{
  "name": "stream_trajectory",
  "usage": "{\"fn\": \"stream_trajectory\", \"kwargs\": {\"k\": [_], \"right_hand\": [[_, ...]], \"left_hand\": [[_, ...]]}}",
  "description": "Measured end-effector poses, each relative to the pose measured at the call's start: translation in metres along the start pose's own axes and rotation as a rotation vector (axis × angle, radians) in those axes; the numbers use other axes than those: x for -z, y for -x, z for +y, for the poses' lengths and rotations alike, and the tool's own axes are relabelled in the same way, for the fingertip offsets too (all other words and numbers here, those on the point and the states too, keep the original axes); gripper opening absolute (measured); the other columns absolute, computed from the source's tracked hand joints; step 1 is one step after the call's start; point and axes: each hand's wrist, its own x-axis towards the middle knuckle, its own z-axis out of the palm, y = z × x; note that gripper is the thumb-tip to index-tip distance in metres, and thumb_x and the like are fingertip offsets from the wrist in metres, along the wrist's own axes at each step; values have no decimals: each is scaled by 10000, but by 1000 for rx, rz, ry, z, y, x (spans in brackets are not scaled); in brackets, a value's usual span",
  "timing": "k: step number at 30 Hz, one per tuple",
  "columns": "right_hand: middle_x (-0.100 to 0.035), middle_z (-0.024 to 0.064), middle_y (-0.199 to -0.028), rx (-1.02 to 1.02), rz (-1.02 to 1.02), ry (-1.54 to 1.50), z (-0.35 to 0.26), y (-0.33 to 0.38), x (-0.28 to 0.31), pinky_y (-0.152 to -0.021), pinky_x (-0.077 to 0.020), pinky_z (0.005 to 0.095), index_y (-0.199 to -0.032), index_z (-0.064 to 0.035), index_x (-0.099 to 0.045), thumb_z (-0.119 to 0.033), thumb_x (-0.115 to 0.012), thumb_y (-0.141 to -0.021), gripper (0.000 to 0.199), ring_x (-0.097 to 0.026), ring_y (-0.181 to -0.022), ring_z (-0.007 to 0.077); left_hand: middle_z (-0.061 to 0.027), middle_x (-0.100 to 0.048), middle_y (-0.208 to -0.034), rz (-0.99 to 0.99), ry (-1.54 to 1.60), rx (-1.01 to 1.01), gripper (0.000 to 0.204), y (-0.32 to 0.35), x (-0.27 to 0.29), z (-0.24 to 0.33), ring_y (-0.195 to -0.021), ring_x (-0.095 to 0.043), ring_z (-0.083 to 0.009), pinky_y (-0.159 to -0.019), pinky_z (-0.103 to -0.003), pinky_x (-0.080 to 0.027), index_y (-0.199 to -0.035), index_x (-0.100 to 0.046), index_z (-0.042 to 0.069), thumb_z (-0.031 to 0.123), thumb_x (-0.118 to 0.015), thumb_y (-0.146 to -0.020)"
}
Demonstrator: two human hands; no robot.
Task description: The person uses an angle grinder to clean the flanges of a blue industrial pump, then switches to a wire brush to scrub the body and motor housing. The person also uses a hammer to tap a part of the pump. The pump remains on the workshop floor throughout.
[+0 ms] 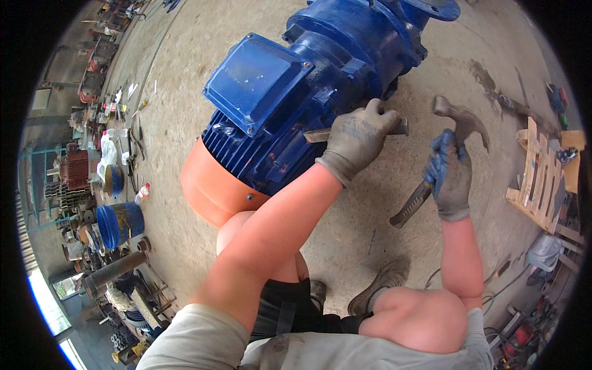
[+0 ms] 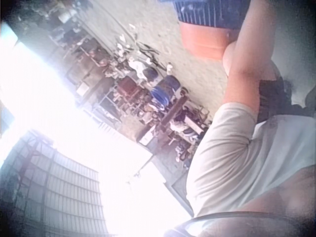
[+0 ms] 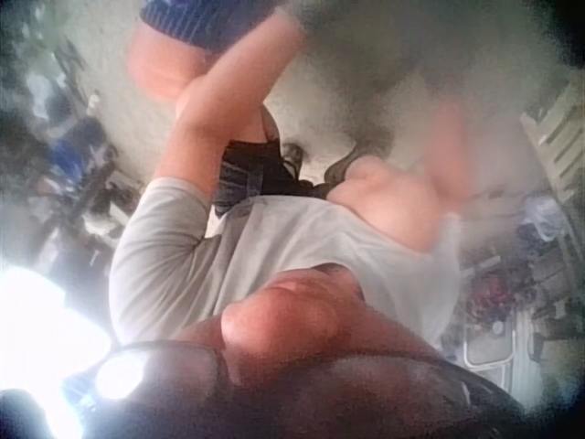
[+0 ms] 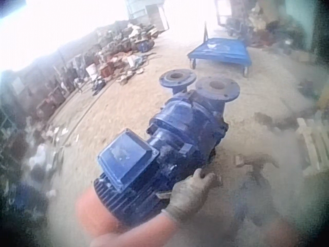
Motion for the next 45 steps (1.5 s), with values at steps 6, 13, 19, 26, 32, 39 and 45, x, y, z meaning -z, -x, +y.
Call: {"fn": "stream_trajectory", "kwargs": {"k": [6,13,19,26,32,39,45], "right_hand": [[-466,-81,-671,-144,-41,185,3,-5,7,-499,-355,235,-1029,-94,-599,-446,-615,-1070,355,-413,-549,42],[-491,-73,-732,-152,-92,167,8,-6,8,-504,-356,226,-1042,-108,-609,-405,-619,-1075,300,-422,-564,39],[-468,-69,-701,-147,59,-7,15,-3,3,-507,-365,239,-1030,-94,-608,-386,-615,-1078,296,-418,-561,53],[-439,-64,-667,-229,-5,12,42,23,33,-483,-344,249,-1046,-78,-608,-411,-614,-1069,334,-384,-515,60],[-475,-61,-737,-343,318,3,93,59,93,-495,-361,242,-1214,-103,-644,-364,-638,-1054,306,-448,-562,67],[-583,-32,-801,-424,538,-14,125,90,197,-544,-431,258,-1264,-141,-663,-302,-673,-1021,292,-516,-639,81],[-641,90,-1154,173,1179,215,147,93,265,-918,-519,379,-1387,-4,-525,-167,-703,-990,464,-625,-1048,237]], "left_hand": [[-115,-654,-1087,5,26,42,242,-2,3,0,-932,-739,-323,-725,-448,-617,-1095,-706,201,70,-656,-897],[-117,-650,-1111,10,-4,21,273,0,-1,-1,-931,-736,-329,-728,-448,-617,-1127,-696,186,72,-693,-879],[-113,-647,-1118,11,-26,17,330,4,-2,-3,-943,-732,-330,-722,-443,-610,-1175,-698,182,73,-721,-864],[-116,-640,-1108,-132,-36,-15,291,9,-4,13,-931,-733,-338,-730,-450,-604,-1161,-691,193,97,-706,-887],[-187,-640,-1154,-337,319,-14,335,41,-34,59,-953,-710,-405,-769,-493,-585,-1231,-631,132,162,-712,-908],[-228,-713,-1126,-469,504,49,392,93,-79,54,-1035,-696,-405,-861,-492,-541,-1239,-609,33,200,-756,-916],[-64,-668,-1094,-792,692,602,451,84,-71,56,-863,-689,-203,-719,-347,-575,-1433,-519,78,236,-665,-1036]]}}
